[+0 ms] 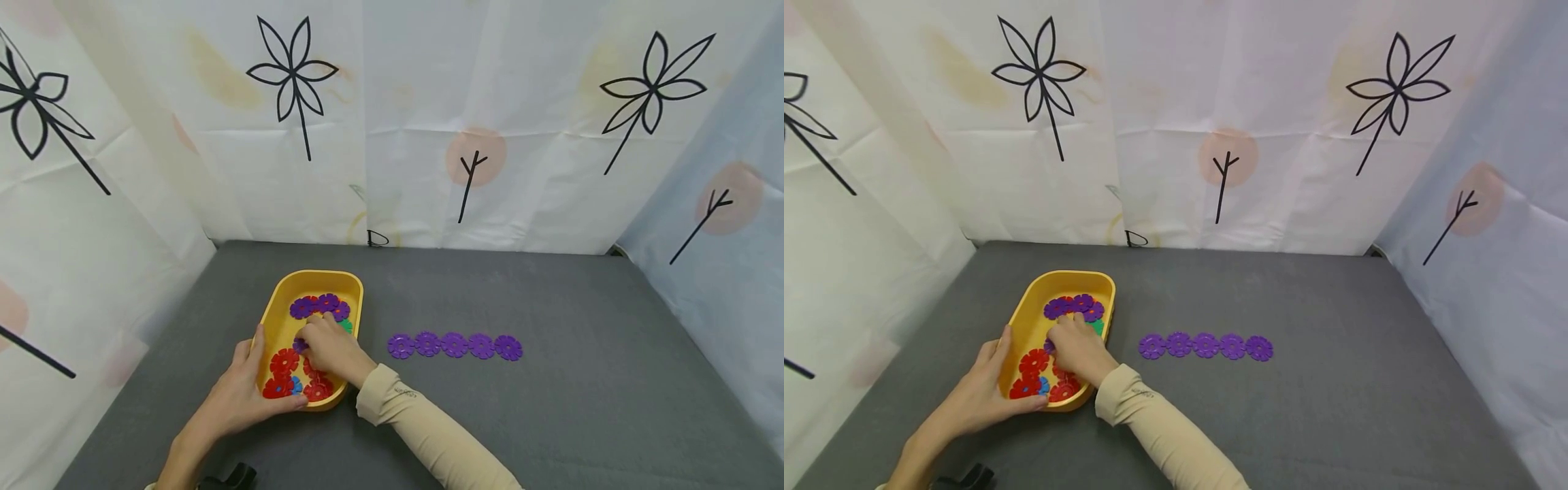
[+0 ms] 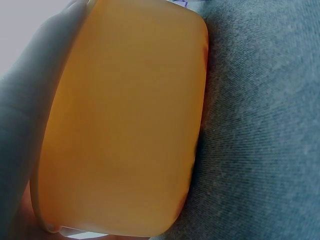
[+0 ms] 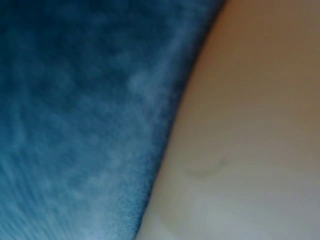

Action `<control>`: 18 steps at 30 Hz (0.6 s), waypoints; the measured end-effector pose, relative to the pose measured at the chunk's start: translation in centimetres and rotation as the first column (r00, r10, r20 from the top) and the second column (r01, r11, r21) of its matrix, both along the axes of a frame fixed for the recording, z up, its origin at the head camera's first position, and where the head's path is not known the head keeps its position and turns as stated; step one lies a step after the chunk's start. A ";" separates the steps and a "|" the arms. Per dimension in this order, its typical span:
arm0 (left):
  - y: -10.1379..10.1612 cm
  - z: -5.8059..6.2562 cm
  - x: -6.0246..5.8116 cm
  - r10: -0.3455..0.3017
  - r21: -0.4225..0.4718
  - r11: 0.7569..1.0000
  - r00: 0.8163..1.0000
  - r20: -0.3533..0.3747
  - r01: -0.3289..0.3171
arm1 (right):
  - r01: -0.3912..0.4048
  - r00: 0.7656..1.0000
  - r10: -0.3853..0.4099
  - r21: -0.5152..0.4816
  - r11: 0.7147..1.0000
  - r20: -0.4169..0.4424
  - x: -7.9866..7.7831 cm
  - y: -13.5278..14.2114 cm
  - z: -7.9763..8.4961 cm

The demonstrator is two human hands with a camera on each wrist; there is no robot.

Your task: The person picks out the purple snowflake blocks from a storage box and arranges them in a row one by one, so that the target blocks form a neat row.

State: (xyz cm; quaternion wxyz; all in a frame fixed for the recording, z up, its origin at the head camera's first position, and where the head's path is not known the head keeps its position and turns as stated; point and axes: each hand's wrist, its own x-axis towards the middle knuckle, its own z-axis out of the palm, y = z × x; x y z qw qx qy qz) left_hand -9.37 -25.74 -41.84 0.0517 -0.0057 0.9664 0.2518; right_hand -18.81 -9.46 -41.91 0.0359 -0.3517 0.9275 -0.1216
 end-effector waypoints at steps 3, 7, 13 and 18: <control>0.0 0.1 0.0 -0.001 -0.002 1.000 1.000 -0.002 0.001 | 0.018 0.999 -0.018 -0.006 1.000 0.048 -0.1 0.0 0.1; 0.0 0.2 0.0 -0.003 0.008 1.000 1.000 0.007 0.003 | 0.059 0.992 -0.055 -0.031 0.998 0.115 -0.2 0.0 0.3; -0.1 0.3 -0.1 -0.003 0.013 1.000 1.000 0.014 0.003 | 0.077 0.987 -0.060 -0.113 0.991 0.152 -0.2 0.0 0.6; -0.2 0.3 0.0 -0.003 0.015 1.000 1.000 0.023 0.002 | 0.056 0.983 -0.028 -0.149 0.987 0.184 -0.2 0.3 0.7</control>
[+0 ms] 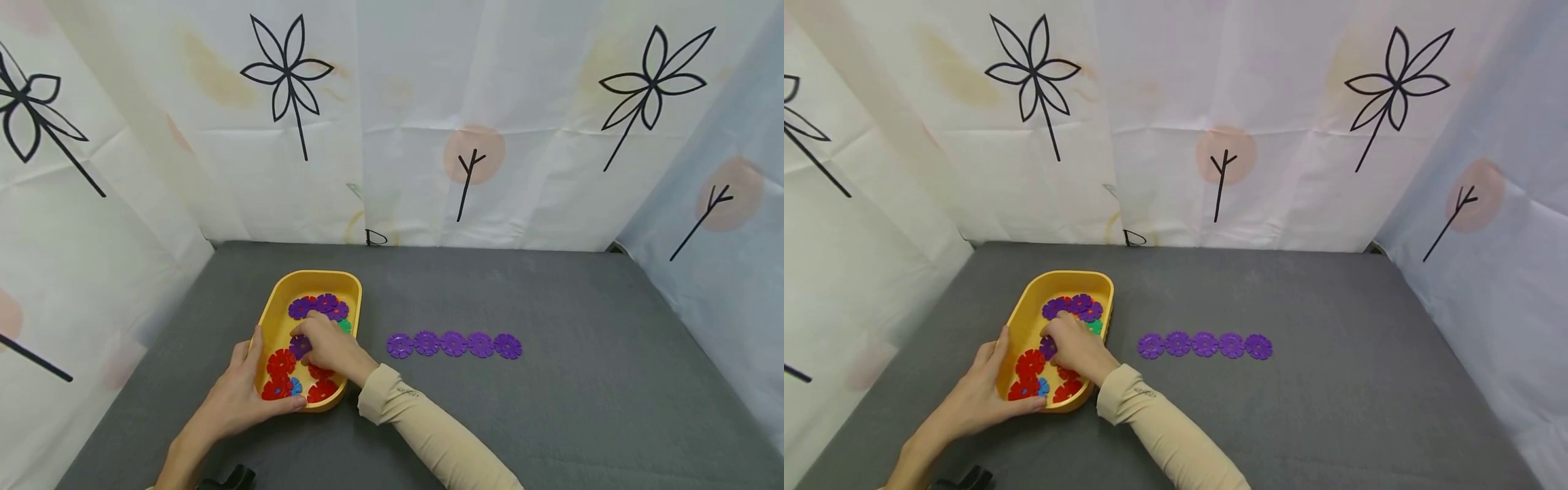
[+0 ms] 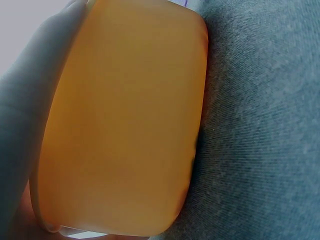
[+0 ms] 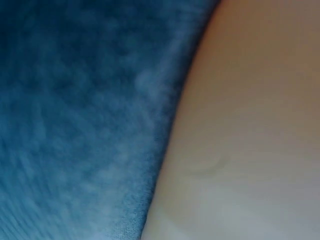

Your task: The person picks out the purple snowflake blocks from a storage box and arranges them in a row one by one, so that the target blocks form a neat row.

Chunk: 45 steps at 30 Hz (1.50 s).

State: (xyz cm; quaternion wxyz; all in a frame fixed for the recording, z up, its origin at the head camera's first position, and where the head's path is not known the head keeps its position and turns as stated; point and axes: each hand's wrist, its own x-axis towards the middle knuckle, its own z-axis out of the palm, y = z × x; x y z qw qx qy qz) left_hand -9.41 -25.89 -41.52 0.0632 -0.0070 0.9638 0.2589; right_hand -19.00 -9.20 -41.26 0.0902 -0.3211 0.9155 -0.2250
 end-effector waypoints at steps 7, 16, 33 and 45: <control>0.0 0.0 0.2 0.000 -0.002 1.000 1.000 -0.013 0.000 | -0.057 0.997 0.062 -0.085 0.995 0.048 -0.4 0.2 0.1; 0.1 0.1 0.2 0.004 0.001 1.000 1.000 -0.008 -0.004 | -0.085 0.994 0.096 -0.194 0.977 0.048 -0.4 0.6 0.3; 0.2 -0.4 0.2 -0.017 0.018 1.000 0.999 -0.028 0.018 | -0.082 0.982 0.155 -0.485 0.870 0.111 0.0 2.2 0.5; 0.1 -0.1 0.0 -0.004 -0.004 1.000 0.999 -0.038 0.004 | 0.087 0.916 0.173 -0.600 0.795 0.363 1.8 7.3 1.9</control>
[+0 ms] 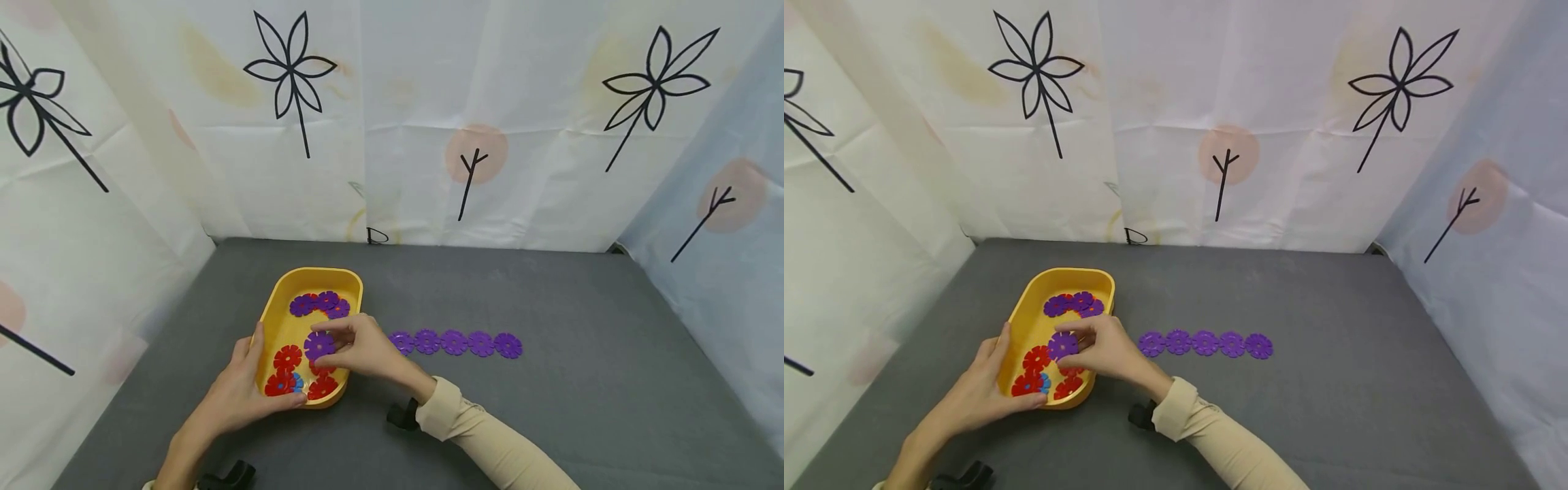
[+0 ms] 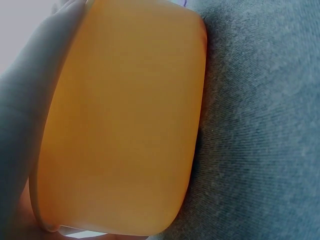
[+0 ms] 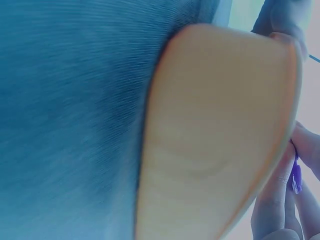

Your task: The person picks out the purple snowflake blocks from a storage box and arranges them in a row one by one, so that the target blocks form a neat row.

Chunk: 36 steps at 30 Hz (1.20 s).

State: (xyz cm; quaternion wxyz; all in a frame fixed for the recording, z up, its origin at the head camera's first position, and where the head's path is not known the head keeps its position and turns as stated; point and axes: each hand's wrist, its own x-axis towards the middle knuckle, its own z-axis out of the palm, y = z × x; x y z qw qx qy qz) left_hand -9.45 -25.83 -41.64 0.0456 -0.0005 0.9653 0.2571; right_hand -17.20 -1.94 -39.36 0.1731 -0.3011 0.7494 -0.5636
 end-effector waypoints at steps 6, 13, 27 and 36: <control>-0.1 0.1 0.0 0.016 -0.006 1.000 0.999 0.031 -0.016 | -0.015 0.998 0.018 -0.042 0.999 0.053 0.6 2.8 -0.3; -0.1 0.0 0.0 0.025 -0.008 1.000 0.999 0.046 -0.025 | 0.024 0.993 -0.018 -0.059 0.998 0.114 1.0 6.5 -1.0; -0.1 0.2 0.0 0.017 -0.016 1.000 1.000 0.026 -0.017 | 0.110 0.990 -0.115 0.063 0.992 0.083 1.6 14.8 -2.4; 0.2 0.1 0.0 0.010 -0.010 1.000 1.000 0.030 -0.010 | 0.171 0.977 -0.189 0.167 0.971 0.098 2.1 19.8 -2.8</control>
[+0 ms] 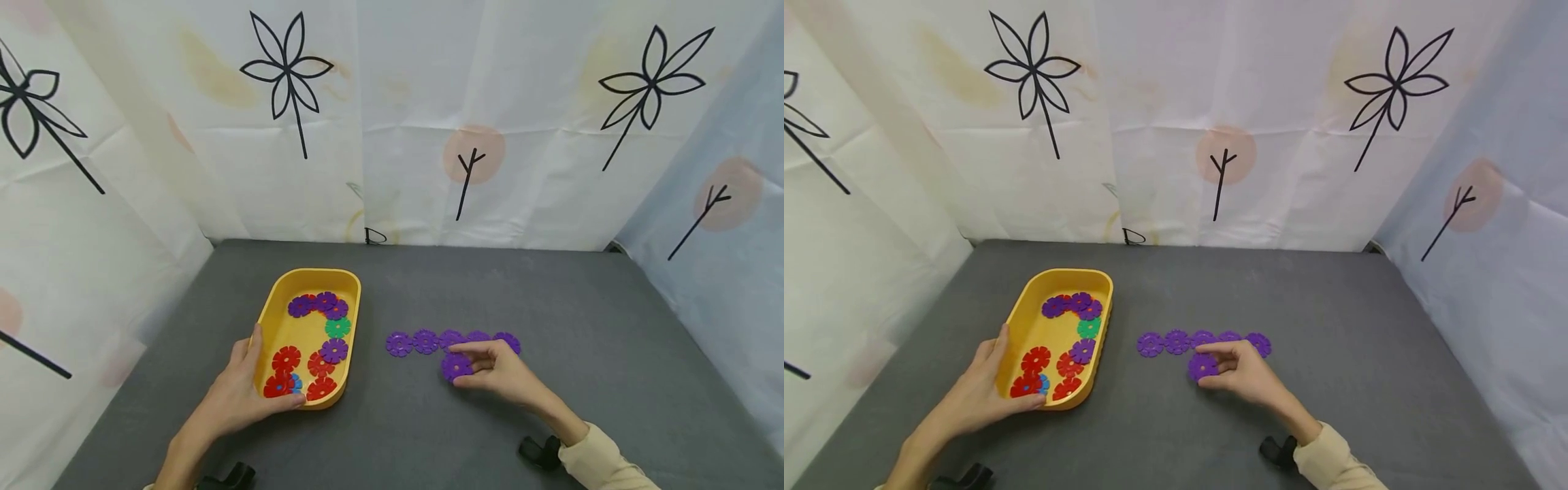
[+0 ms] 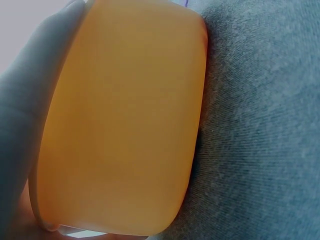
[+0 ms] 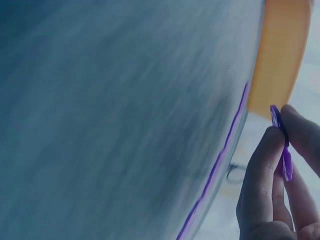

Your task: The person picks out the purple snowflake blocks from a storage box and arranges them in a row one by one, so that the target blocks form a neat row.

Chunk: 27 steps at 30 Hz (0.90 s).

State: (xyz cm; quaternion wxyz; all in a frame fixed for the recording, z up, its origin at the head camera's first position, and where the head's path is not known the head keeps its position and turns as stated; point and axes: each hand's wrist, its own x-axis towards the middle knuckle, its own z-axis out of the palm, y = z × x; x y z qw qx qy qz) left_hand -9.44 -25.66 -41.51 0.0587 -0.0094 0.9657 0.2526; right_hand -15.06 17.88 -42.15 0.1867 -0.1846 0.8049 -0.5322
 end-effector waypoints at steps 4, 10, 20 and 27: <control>0.0 0.0 0.0 0.007 0.004 1.000 1.000 0.011 -0.007 | 0.019 1.000 -0.019 0.048 0.999 0.000 -0.2 2.1 0.3; 0.1 0.0 0.1 0.014 0.000 1.000 1.000 0.007 -0.014 | 0.079 0.996 -0.084 0.135 0.988 0.032 -1.1 6.0 1.1; 0.1 0.0 0.2 0.020 0.023 1.000 0.999 0.040 -0.021 | 0.266 0.960 -0.202 0.415 0.870 -0.192 -2.3 10.2 1.0; 0.1 0.1 0.2 0.023 0.014 1.000 0.999 0.037 -0.023 | 0.344 0.919 -0.194 0.457 0.820 -0.345 -2.6 10.0 0.0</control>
